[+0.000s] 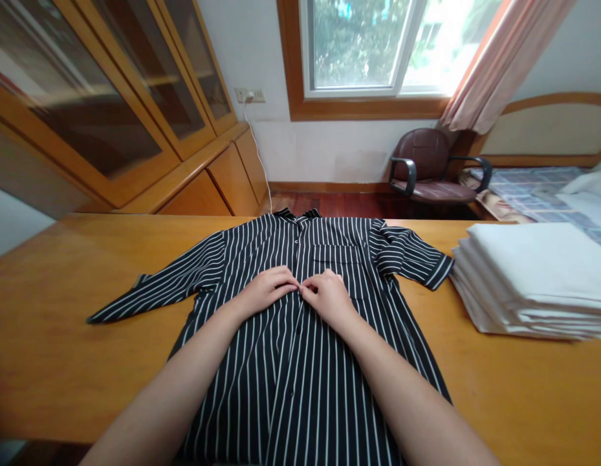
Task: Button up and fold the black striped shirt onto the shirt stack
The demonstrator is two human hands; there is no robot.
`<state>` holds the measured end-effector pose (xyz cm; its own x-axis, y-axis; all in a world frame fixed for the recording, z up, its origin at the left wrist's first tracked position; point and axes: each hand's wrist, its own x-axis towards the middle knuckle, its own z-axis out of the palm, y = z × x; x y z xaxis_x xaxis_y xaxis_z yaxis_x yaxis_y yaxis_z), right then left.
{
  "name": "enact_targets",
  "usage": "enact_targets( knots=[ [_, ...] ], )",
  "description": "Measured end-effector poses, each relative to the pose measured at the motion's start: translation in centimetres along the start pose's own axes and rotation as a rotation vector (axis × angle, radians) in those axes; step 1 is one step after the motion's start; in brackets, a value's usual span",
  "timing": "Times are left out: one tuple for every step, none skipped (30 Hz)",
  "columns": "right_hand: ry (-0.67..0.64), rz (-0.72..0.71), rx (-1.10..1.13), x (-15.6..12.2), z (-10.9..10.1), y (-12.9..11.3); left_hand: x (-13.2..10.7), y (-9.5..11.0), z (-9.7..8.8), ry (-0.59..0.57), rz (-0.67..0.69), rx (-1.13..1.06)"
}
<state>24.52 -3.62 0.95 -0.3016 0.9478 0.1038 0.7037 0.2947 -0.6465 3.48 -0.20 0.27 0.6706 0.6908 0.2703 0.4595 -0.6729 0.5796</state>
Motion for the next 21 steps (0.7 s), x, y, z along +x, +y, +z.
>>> enact_targets(
  knots=[
    [-0.009, 0.001, -0.004, 0.0, -0.05, -0.04, 0.01, 0.05, -0.03, -0.007, -0.002, 0.006],
    [-0.018, 0.002, -0.007, 0.0, -0.09, -0.08, 0.01, 0.11, -0.05, -0.015, -0.002, 0.013],
    [-0.025, 0.002, -0.01, 0.0, -0.13, -0.12, 0.02, 0.16, -0.06, -0.024, 0.0, 0.021],
    [-0.03, 0.002, -0.014, 0.01, -0.17, -0.13, 0.01, 0.2, -0.06, -0.029, 0.001, 0.03],
    [-0.037, 0.002, -0.017, 0.02, -0.19, -0.14, 0.01, 0.22, -0.02, -0.033, 0.003, 0.041],
    [-0.044, 0.004, -0.021, 0.03, -0.22, -0.13, 0.0, 0.22, 0.03, -0.033, 0.004, 0.052],
    [-0.05, 0.007, -0.026, 0.04, -0.24, -0.12, 0.0, 0.2, 0.11, -0.03, 0.004, 0.064],
    [-0.056, 0.011, -0.034, 0.04, -0.26, -0.12, -0.01, 0.18, 0.2, -0.026, 0.002, 0.076],
    [-0.062, 0.015, -0.042, 0.04, -0.29, -0.12, 0.0, 0.16, 0.29, -0.021, -0.002, 0.088],
    [-0.067, 0.021, -0.049, 0.03, -0.3, -0.14, 0.02, 0.16, 0.37, -0.015, -0.008, 0.097],
    [-0.069, 0.025, -0.055, 0.02, -0.31, -0.16, 0.05, 0.18, 0.43, -0.01, -0.014, 0.102],
    [-0.07, 0.029, -0.061, 0.01, -0.31, -0.19, 0.09, 0.23, 0.46, -0.005, -0.02, 0.103],
    [-0.071, 0.03, -0.065, 0.01, -0.3, -0.22, 0.14, 0.3, 0.47, -0.002, -0.027, 0.102],
    [-0.071, 0.031, -0.069, 0.01, -0.27, -0.24, 0.19, 0.38, 0.46, 0.0, -0.033, 0.1],
    [-0.07, 0.031, -0.073, 0.02, -0.23, -0.25, 0.24, 0.47, 0.44, 0.003, -0.04, 0.097],
    [-0.068, 0.031, -0.078, 0.03, -0.18, -0.26, 0.28, 0.56, 0.41, 0.005, -0.046, 0.095],
    [-0.068, 0.031, -0.084, 0.04, -0.14, -0.26, 0.31, 0.64, 0.39, 0.007, -0.053, 0.092],
    [-0.065, 0.032, -0.088, 0.05, -0.1, -0.26, 0.32, 0.69, 0.37, 0.008, -0.058, 0.09],
    [-0.064, 0.034, -0.09, 0.06, -0.08, -0.26, 0.33, 0.71, 0.37, 0.009, -0.062, 0.088],
    [-0.063, 0.036, -0.089, 0.07, -0.07, -0.28, 0.32, 0.71, 0.37, 0.008, -0.066, 0.085],
    [-0.063, 0.038, -0.085, 0.07, -0.07, -0.31, 0.32, 0.68, 0.39, 0.006, -0.069, 0.082]
  ],
)
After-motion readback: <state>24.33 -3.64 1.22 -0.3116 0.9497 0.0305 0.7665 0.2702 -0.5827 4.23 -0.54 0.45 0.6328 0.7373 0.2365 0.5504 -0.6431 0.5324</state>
